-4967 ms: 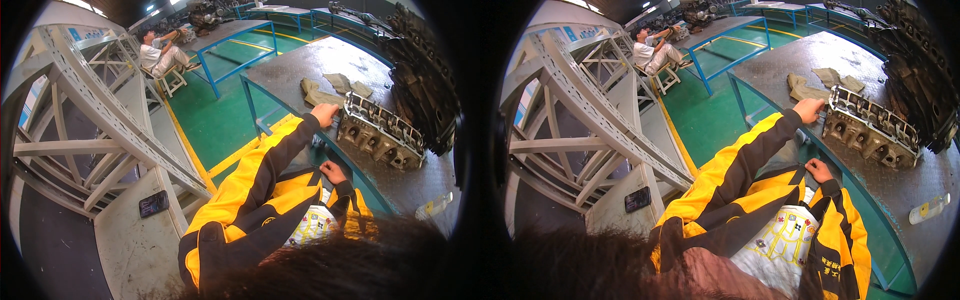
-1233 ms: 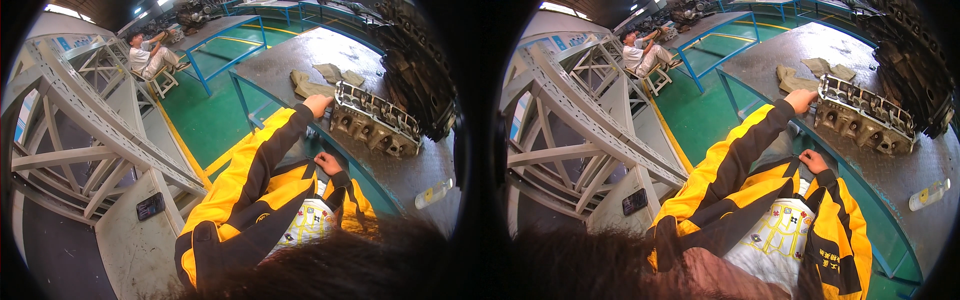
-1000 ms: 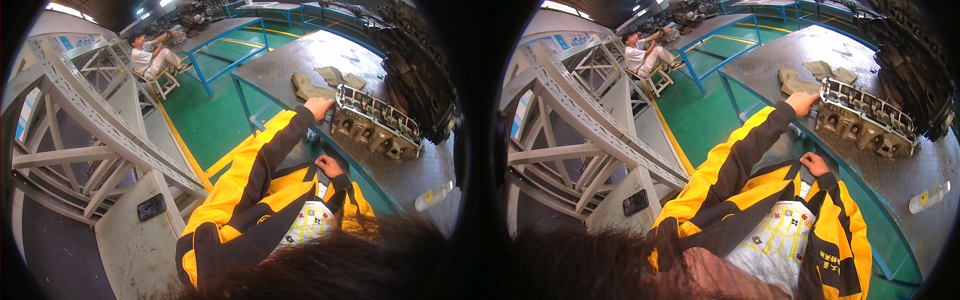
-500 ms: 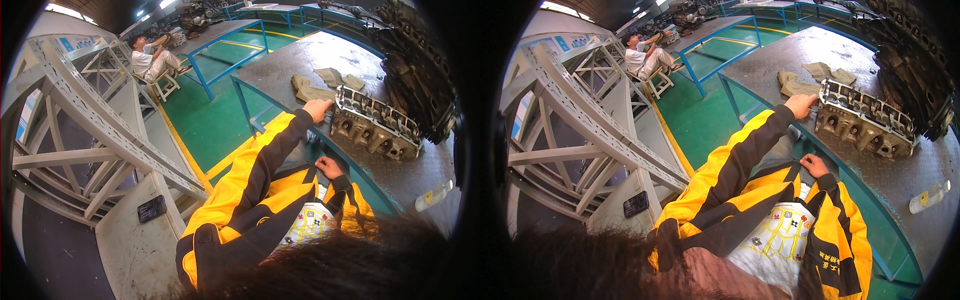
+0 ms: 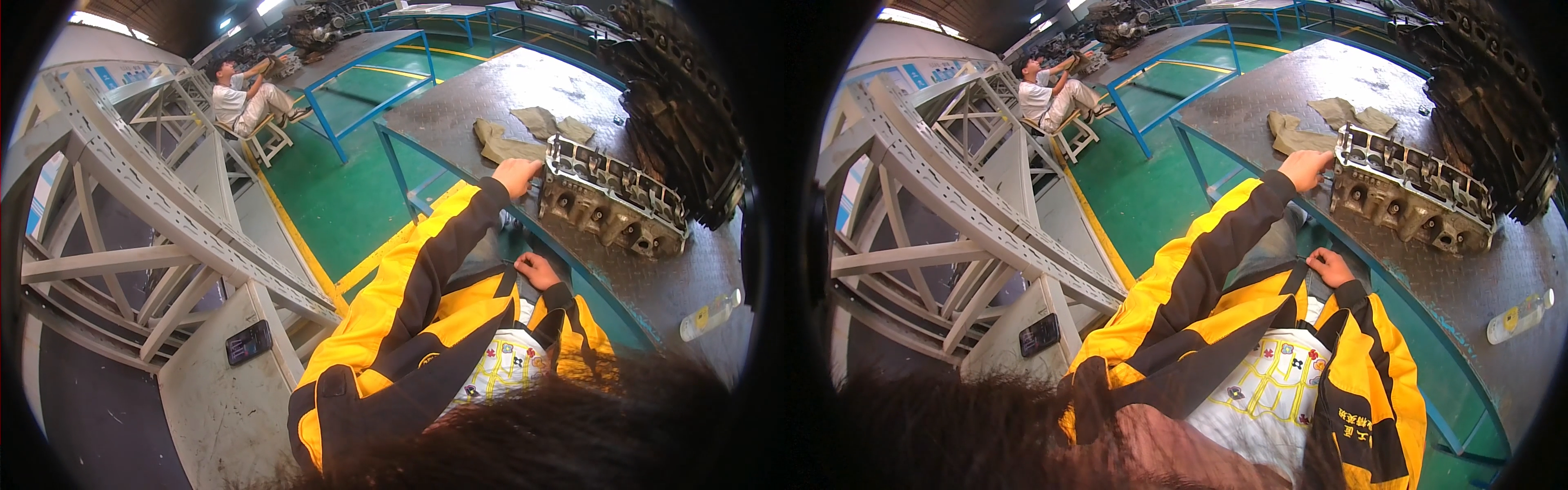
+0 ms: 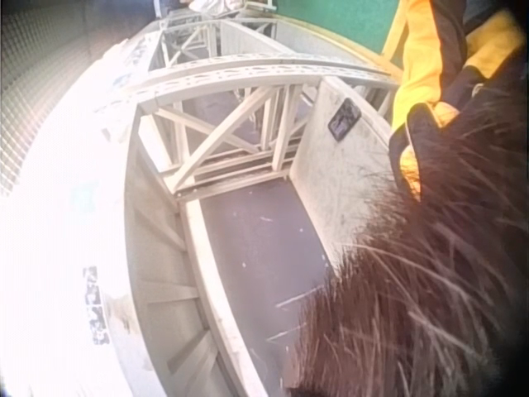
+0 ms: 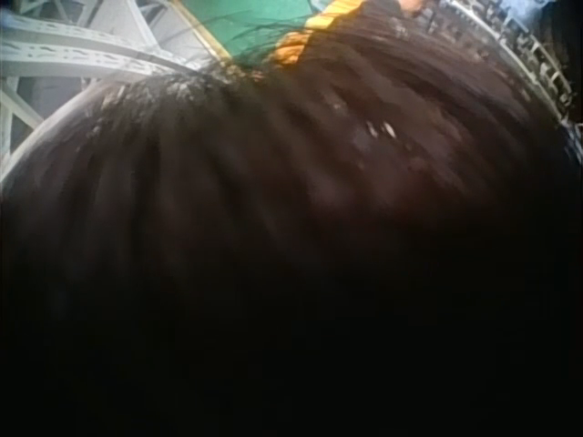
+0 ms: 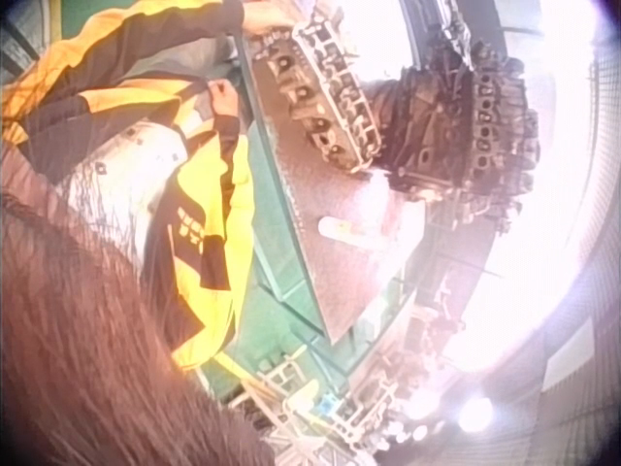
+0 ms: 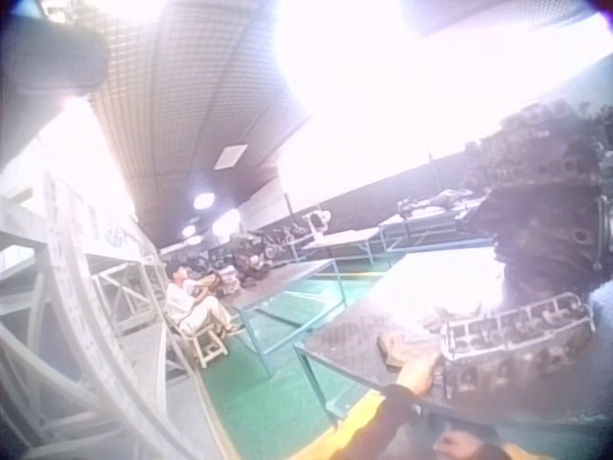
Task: The person disassembles an engine head on a workbench by hand and using a small metal rod to push out components, while seated in a workshop environment.
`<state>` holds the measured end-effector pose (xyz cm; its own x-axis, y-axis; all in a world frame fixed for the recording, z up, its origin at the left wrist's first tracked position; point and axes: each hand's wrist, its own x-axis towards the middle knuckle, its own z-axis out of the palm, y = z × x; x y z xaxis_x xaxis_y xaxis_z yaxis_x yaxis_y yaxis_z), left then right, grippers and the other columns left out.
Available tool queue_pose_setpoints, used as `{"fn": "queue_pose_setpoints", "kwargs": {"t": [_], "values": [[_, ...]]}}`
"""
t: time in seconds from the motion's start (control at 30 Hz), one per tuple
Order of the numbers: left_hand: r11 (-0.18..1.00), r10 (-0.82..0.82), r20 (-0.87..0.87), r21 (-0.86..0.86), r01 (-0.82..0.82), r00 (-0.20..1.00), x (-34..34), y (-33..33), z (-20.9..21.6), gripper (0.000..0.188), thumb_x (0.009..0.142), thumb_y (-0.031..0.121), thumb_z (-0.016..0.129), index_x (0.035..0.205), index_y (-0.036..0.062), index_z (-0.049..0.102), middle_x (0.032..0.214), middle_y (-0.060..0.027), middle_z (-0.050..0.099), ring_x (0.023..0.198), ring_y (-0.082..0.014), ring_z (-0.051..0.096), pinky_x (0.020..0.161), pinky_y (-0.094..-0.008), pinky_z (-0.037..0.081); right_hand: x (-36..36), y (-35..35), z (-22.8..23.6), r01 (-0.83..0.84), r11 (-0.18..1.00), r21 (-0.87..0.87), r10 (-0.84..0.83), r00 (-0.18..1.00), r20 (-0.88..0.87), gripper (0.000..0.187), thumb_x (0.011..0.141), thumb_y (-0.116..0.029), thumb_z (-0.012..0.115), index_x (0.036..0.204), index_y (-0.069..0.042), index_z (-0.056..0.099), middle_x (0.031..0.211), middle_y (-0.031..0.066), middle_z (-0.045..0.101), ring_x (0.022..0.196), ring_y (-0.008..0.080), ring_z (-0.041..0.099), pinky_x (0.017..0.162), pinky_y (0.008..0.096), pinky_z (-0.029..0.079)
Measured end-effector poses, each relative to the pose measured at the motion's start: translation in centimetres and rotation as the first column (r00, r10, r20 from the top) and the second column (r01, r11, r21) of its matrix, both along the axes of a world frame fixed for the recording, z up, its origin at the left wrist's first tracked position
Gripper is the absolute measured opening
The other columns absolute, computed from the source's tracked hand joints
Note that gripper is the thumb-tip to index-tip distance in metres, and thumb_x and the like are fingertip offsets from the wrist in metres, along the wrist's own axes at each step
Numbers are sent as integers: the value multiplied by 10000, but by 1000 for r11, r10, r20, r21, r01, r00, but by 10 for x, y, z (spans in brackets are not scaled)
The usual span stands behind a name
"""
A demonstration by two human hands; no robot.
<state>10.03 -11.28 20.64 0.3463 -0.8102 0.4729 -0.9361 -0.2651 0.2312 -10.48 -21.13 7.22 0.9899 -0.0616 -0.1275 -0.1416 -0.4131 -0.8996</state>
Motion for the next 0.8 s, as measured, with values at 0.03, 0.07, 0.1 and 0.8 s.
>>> {"fn": "queue_pose_setpoints", "kwargs": {"t": [0.03, 0.07, 0.1, 0.8], "values": [[1000, -2, 5, 16, 2, 1000, 0, 0, 1, 421, 770, 56, 735, 1152, 65, 559, 1003, -197, 683, 1004, -418, 634, 848, -496, 503, 0, 0, 0, 0, 1000, -2, 0, 1000, -1, 241, 946, -264, 664, 1012, -32, 648, 962, 127, 686, 865, 229, 613, 817, 330, 481], [1000, -2, 5, 17, 2, 1000, 1, 0, 1, 421, 770, 56, 735, 1152, 65, 559, 1003, -197, 683, 1004, -418, 634, 848, -496, 503, 0, 0, 0, 0, 1000, -1, 0, 1000, -1, 241, 946, -264, 664, 1012, -32, 648, 962, 127, 686, 865, 229, 613, 817, 330, 481], [998, 20, -9, 58, -19, 1000, 1, -1, 2, 427, 769, 57, 736, 1158, 66, 559, 1004, -199, 684, 1001, -418, 635, 850, -496, 504, 0, 0, -1, -2, 1000, -2, 2, 1000, 6, 245, 945, -265, 665, 1010, -30, 648, 957, 126, 687, 860, 228, 614, 813, 330, 481], [998, -54, -56, -30, 53, 997, 2, 0, -1, 391, 772, 36, 709, 1135, 33, 564, 1001, -190, 697, 982, -395, 654, 854, -458, 519, 3, -6, -8, -4, 1000, -2, 4, 998, 58, 252, 935, -261, 678, 992, -18, 649, 915, 117, 678, 827, 216, 603, 784, 330, 480]]}}
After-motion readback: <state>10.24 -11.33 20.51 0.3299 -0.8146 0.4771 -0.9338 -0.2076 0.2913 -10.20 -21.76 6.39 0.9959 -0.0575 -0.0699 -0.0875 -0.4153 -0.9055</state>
